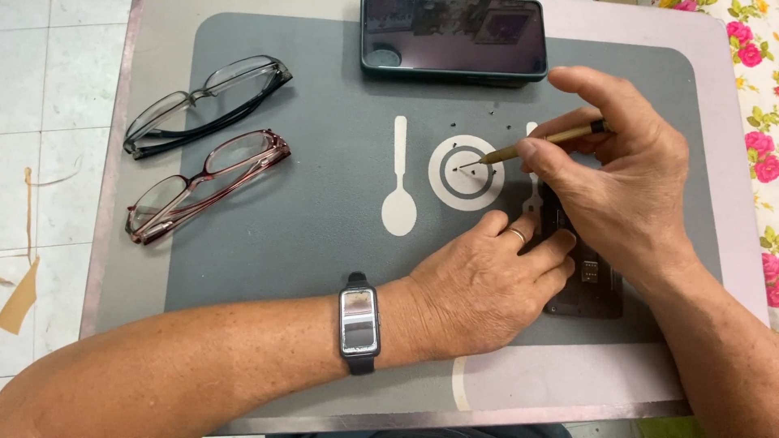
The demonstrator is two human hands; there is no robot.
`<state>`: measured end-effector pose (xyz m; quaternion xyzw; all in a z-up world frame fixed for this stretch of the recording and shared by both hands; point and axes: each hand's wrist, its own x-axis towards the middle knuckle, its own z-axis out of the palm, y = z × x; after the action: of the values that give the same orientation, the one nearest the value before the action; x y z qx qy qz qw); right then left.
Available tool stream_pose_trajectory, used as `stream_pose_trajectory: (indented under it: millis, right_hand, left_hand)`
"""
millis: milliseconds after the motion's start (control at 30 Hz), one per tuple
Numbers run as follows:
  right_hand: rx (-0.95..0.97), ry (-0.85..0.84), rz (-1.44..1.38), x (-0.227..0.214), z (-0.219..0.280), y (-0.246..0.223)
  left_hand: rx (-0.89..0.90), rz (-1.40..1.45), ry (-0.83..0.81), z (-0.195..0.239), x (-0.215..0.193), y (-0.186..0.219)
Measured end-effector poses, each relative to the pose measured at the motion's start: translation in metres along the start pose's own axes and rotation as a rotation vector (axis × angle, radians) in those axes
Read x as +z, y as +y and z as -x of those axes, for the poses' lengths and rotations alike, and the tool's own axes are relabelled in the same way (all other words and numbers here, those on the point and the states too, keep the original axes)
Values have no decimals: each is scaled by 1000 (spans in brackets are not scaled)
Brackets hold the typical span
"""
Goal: The person uses a screwdriver to remove screws from the back of a disassembled smartphone. They then use their fingers to peel off a piece of tape or adhesive from the phone's internal components.
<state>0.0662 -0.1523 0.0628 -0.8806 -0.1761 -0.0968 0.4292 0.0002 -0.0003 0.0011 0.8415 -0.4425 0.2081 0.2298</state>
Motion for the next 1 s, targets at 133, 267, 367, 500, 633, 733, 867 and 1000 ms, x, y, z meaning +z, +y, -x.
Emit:
stream_pose_trajectory:
  millis: [133, 267, 367, 500, 633, 733, 867, 1000]
  right_hand:
    - [-36, -11, -20, 1, 1, 3]
    - [-59, -13, -15, 1, 1, 1]
    - [-65, -1, -36, -6, 3, 1]
    - [-55, 59, -67, -31, 24, 6]
    - [298, 218, 4, -53, 71, -34]
    - [525, 291, 121, -63, 97, -55]
    - [305, 384, -93, -72, 152, 1]
    - [198, 409, -216, -63, 177, 26]
  left_hand:
    - [5, -10, -17, 0, 0, 0]
    - [5, -24, -11, 0, 0, 0]
    - [2, -12, -19, -1, -1, 0]
    - [41, 61, -15, -3, -6, -4]
    - [102, 83, -91, 0, -1, -12]
    - [98, 105, -92, -2, 2, -19]
    - [112, 82, -64, -4, -6, -18]
    - [122, 36, -72, -3, -4, -18]
